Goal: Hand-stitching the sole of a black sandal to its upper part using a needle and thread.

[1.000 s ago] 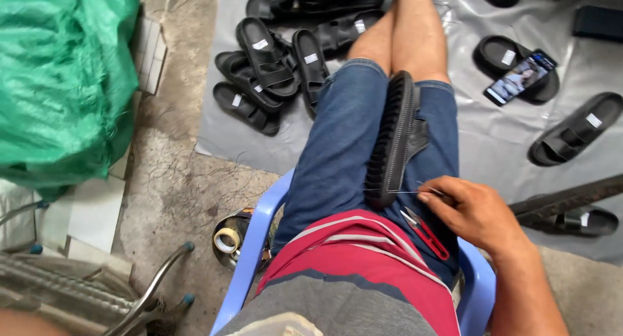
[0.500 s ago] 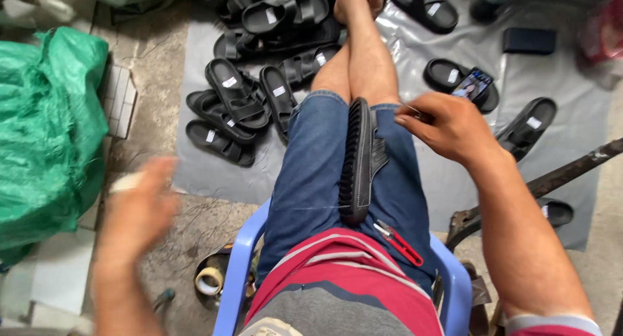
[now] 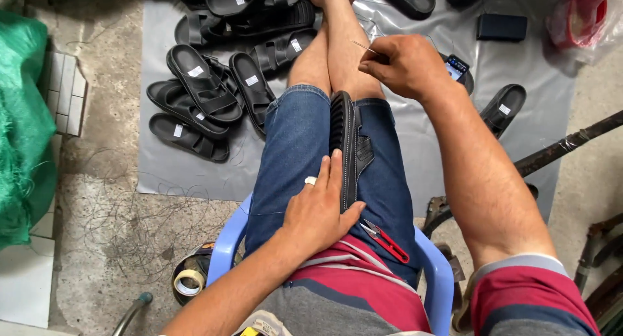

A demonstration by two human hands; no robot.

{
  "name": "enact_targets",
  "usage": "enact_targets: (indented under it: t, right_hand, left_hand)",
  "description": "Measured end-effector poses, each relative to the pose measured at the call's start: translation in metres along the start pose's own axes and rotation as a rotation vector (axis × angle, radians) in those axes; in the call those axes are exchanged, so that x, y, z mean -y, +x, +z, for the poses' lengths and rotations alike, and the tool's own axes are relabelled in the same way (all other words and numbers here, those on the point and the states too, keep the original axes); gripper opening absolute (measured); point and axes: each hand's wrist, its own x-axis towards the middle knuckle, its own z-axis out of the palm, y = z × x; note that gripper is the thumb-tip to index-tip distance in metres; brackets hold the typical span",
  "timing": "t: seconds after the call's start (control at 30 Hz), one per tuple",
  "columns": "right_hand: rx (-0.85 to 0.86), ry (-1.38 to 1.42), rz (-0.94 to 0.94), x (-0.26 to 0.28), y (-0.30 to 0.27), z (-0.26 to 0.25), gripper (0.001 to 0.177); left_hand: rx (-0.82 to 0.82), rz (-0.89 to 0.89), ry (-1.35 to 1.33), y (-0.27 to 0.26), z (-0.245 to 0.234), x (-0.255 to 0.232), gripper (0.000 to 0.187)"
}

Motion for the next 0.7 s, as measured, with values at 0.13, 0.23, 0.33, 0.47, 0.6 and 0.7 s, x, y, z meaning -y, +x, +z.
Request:
enact_targets:
  t: [0.13, 0.23, 0.33, 0.47, 0.6, 0.7]
  right_hand:
    - [-0.041, 0.020, 0.028, -0.005, 0.005, 0.020, 0.012]
    - [-0.062, 0.029, 0.044, 0.000, 0.004, 0.028, 0.011]
    - [-0.064, 0.128, 0.077, 0.010, -0.009, 0.024, 0.012]
    - [-0.159, 0.225, 0.114, 0.015, -0.044, 0.003, 0.010]
    - [-0.174, 0.277, 0.290, 0.009, -0.105, -0.018, 0.008]
    - [-0.113, 0.221, 0.550, -0.018, -0.166, -0.021, 0.012]
  left_hand:
    - [0.014, 0.016, 0.038, 0.000, 0.000, -0.002, 0.088]
    - [0.002, 0.030, 0.040, -0.007, 0.000, -0.001, 0.089]
    - [0.029, 0.031, 0.035, -0.016, 0.001, -0.002, 0.088]
    - [0.013, 0.050, 0.049, -0.020, 0.002, -0.001, 0.089]
    - [-0.011, 0.061, -0.019, -0.022, 0.003, 0.004, 0.090]
    - [-0.062, 0.102, -0.070, -0.022, 0.006, 0.015, 0.089]
